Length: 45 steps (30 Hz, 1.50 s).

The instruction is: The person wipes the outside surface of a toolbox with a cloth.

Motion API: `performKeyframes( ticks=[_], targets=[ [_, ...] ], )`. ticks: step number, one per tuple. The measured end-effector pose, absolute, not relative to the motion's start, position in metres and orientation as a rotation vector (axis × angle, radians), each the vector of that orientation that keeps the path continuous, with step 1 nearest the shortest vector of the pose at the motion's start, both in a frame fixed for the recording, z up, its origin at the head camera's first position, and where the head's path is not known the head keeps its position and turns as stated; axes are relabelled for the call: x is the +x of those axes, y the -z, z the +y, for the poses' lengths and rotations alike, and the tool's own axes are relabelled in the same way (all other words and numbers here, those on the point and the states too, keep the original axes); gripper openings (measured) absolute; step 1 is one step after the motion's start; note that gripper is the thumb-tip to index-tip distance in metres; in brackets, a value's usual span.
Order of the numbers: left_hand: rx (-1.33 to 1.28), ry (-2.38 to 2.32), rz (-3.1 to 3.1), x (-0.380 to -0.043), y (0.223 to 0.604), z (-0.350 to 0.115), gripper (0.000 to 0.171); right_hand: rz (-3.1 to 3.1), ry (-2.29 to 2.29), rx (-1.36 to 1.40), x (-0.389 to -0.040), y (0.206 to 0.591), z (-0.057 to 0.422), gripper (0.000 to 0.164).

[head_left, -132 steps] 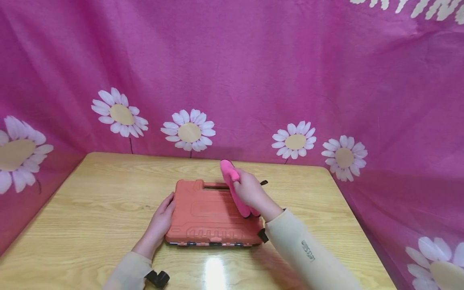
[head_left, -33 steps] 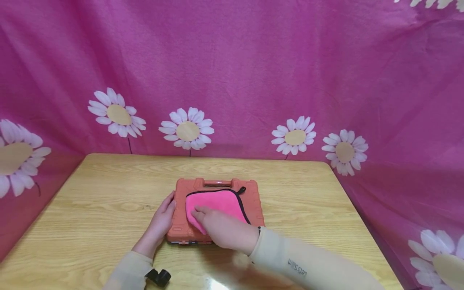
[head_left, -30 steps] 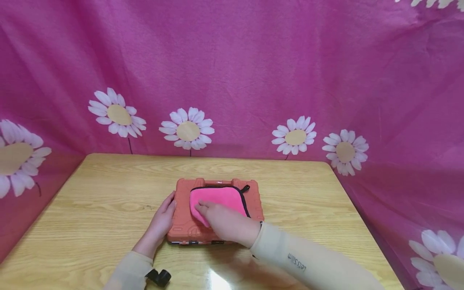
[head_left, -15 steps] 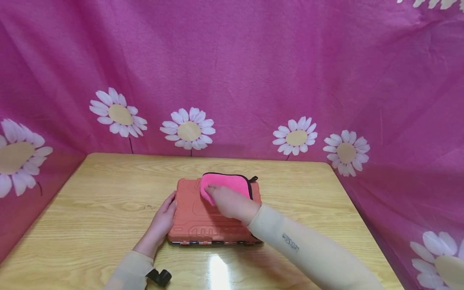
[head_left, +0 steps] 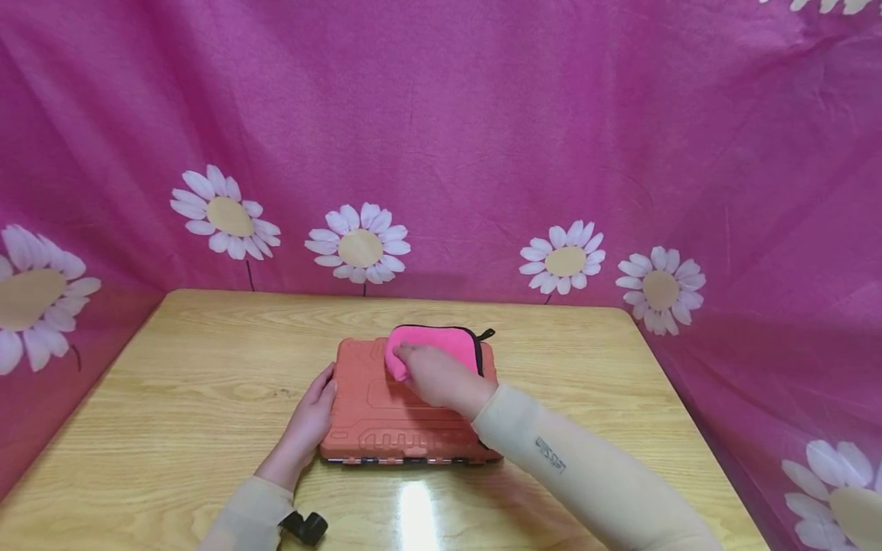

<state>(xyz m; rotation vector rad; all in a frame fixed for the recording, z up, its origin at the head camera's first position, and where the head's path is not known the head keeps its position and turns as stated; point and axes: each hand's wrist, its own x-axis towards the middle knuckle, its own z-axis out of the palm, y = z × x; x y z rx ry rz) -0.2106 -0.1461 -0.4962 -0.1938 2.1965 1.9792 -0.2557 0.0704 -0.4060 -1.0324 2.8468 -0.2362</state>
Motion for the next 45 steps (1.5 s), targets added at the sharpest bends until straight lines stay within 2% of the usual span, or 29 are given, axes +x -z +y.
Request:
performKeyframes(
  ticks=[20,29,45],
  targets=[
    [-0.204,-1.975,2.222,-0.211,0.495,-0.146,0.058,2.770,-0.038,-1.274,-0.194,0.411,0.087,0.056],
    [-0.225,-1.953,2.235,-0.213,0.494,-0.145,0.057,2.741,-0.036,-1.261,-0.165,0.410,0.096,0.058],
    [-0.234,-1.920,2.255,-0.212,0.497,-0.145,0.058,2.738,-0.032,-1.394,-0.137,0.417,0.115,0.061]
  ],
)
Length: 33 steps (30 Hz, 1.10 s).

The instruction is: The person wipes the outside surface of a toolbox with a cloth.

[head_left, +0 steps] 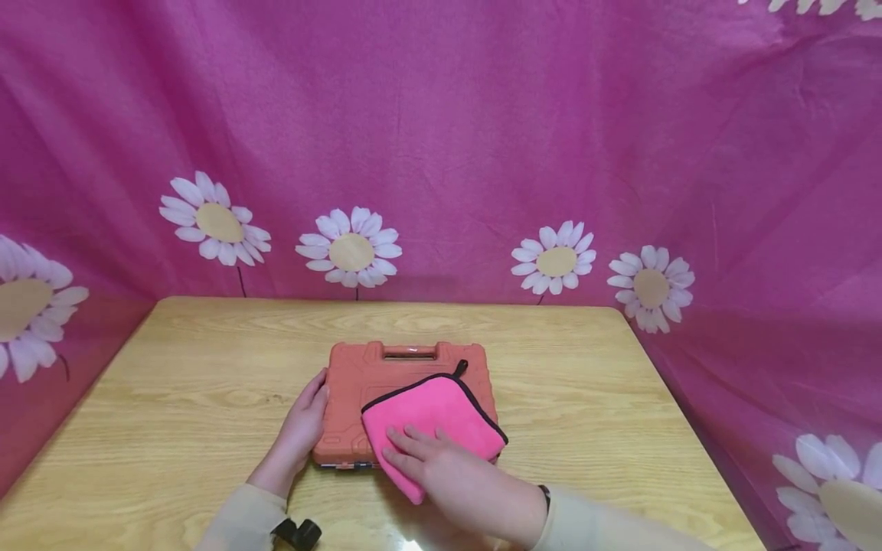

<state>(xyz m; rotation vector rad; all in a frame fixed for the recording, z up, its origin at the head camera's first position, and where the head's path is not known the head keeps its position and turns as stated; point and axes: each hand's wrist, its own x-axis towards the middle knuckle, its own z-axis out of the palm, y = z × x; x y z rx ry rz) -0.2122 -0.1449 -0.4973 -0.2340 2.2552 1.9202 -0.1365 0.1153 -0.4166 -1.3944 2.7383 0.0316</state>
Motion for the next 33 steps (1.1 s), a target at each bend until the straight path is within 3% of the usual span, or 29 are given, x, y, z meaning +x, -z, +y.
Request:
performKeyframes(
  ticks=[12,23,33],
  targets=[
    [-0.205,-1.911,2.299,-0.212,0.497,-0.145,0.056,2.658,0.280,-1.214,-0.156,0.411,0.114,0.059],
    [-0.187,-1.903,2.317,-0.212,0.497,-0.145,0.056,2.692,0.257,-1.111,-0.184,0.406,0.106,0.061],
    [-0.194,-1.899,2.319,-0.211,0.496,-0.145,0.056,2.750,0.296,-1.015,-0.214,0.403,0.111,0.053]
  ],
)
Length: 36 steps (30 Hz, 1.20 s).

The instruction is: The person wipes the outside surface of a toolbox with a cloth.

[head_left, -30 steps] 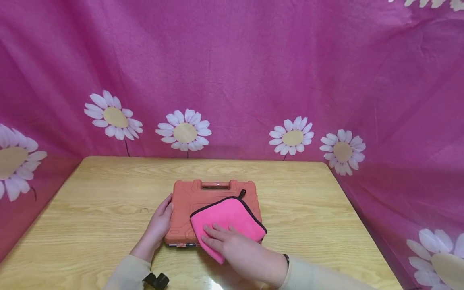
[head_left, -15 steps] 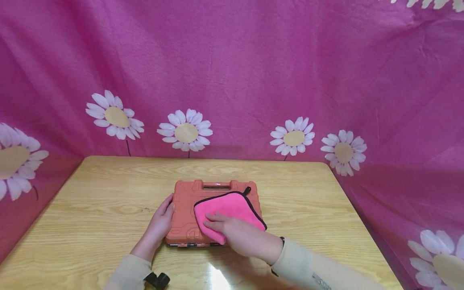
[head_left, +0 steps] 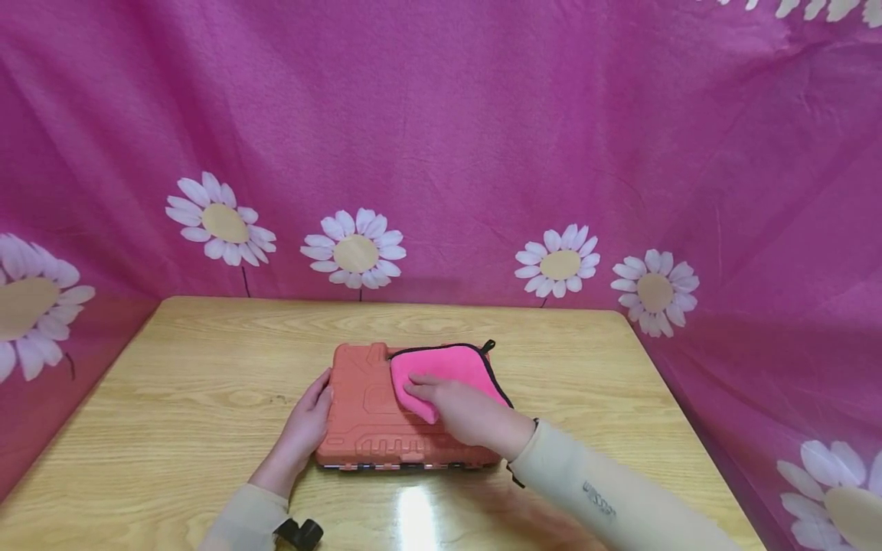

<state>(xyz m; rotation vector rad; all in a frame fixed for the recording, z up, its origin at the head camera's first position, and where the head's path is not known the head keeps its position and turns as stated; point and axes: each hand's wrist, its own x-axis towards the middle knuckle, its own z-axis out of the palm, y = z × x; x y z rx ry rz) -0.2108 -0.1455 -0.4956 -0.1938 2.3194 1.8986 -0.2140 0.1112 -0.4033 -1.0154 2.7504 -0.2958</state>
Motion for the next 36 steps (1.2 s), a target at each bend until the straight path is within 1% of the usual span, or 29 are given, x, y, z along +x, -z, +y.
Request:
performKeyframes(
  ticks=[10,22,27,28,30,35,36],
  targets=[
    [-0.189,-1.910,2.313,-0.211,0.495,-0.145,0.056,2.797,0.372,-0.933,-0.247,0.405,0.126,0.054],
    [-0.196,-1.935,2.275,-0.210,0.496,-0.144,0.056,2.853,0.480,-0.953,-0.277,0.407,0.141,0.036],
    [-0.199,-1.961,2.247,-0.209,0.496,-0.143,0.057,2.862,0.488,-0.913,-0.282,0.408,0.143,0.039],
    [-0.200,-1.970,2.238,-0.209,0.496,-0.143,0.057,2.866,0.483,-0.900,-0.282,0.407,0.143,0.043],
    [-0.203,-1.986,2.221,-0.209,0.495,-0.143,0.057,2.868,0.461,-0.897,-0.282,0.408,0.143,0.044],
    [-0.212,-2.008,2.208,-0.209,0.494,-0.142,0.057,2.876,0.474,-0.921,-0.277,0.409,0.144,0.041],
    [-0.213,-2.012,2.209,-0.209,0.494,-0.142,0.057,2.853,0.557,-0.925,-0.275,0.409,0.143,0.036]
  ],
)
